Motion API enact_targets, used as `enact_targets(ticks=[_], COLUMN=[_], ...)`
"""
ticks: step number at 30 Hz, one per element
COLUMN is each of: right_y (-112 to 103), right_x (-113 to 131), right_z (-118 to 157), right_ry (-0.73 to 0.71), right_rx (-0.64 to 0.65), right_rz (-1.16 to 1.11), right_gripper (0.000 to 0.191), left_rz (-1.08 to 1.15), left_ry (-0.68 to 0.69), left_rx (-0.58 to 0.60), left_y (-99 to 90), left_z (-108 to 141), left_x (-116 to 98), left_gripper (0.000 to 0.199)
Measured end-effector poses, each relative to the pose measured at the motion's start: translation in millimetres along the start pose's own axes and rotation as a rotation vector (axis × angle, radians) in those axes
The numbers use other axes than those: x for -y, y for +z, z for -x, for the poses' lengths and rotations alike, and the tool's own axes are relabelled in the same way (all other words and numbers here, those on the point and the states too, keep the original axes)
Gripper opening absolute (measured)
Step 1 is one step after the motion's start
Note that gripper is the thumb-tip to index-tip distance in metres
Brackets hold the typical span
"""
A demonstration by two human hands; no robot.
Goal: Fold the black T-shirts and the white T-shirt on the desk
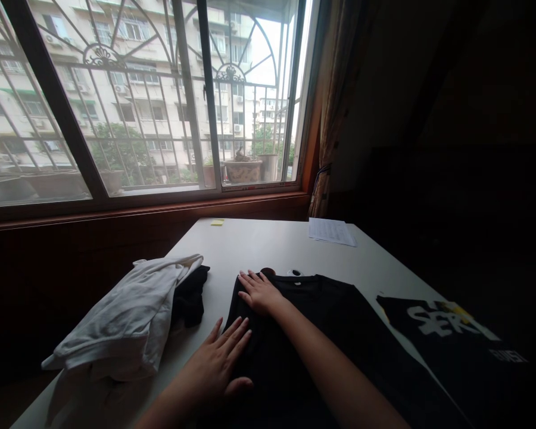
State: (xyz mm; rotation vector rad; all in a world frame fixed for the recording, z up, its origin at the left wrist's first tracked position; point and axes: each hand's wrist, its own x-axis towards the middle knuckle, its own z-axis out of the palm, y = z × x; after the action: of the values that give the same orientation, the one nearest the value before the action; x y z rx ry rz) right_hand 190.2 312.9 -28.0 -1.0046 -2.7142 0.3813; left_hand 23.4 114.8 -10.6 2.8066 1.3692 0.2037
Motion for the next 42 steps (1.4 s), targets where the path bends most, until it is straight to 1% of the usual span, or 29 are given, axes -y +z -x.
enact_targets(ticks=[3, 6, 10, 13, 15, 17, 20, 22, 24, 27, 30, 35, 39, 42], right_y=[1, 2, -1, -5, -9, -13, -20, -22, -22, -16, -12, -10, -7, -7], right_x=[-2, -3, -1, 3, 5, 6, 8, 11, 15, 20, 21, 23, 30, 35], right_z=[-3, -4, 1, 11, 19, 28, 42, 52, 62, 73, 77, 72, 62, 51], right_ry=[0.007, 0.004, -0.006, -0.071, -0.119, -0.149, -0.176, -0.198, -0.236, -0.261, -0.221, -0.171, -0.175, -0.175], right_rx=[-0.02, -0.089, -0.189, -0.287, -0.319, -0.297, -0.249, -0.221, -0.163, -0.031, 0.05, 0.053, 0.041, 0.07], right_rz=[0.01, 0.044, 0.067, 0.088, 0.093, 0.08, 0.034, -0.004, -0.031, -0.037, -0.042, -0.035, -0.011, 0.01], right_gripper=[0.059, 0.053, 0.046, 0.045, 0.046, 0.05, 0.058, 0.06, 0.057, 0.055, 0.059, 0.062, 0.061, 0.062], left_rz=[0.009, 0.022, 0.063, 0.109, 0.121, 0.123, 0.131, 0.133, 0.141, 0.192, 0.258, 0.294, 0.262, 0.226], left_ry=[-0.007, -0.009, -0.002, 0.001, -0.028, -0.064, -0.079, -0.064, -0.018, 0.052, 0.048, 0.017, -0.002, -0.015], left_rx=[-0.013, -0.011, 0.013, 0.004, -0.027, -0.054, -0.09, -0.121, -0.137, -0.151, -0.184, -0.194, -0.175, -0.145], left_y=[2.8, 3.4, -1.0, -4.3, -3.7, -0.2, 7.5, 11.0, 10.6, 1.7, -13.0, -31.9, -37.2, -39.5], left_z=[0, 0, -1, 0, 2, 4, 6, 7, 6, 7, 10, 13, 12, 11], left_x=[5, 6, 7, 14, 22, 31, 43, 48, 49, 43, 31, 13, 9, 7], left_gripper=[0.079, 0.078, 0.076, 0.071, 0.068, 0.066, 0.068, 0.065, 0.056, 0.043, 0.037, 0.032, 0.03, 0.03])
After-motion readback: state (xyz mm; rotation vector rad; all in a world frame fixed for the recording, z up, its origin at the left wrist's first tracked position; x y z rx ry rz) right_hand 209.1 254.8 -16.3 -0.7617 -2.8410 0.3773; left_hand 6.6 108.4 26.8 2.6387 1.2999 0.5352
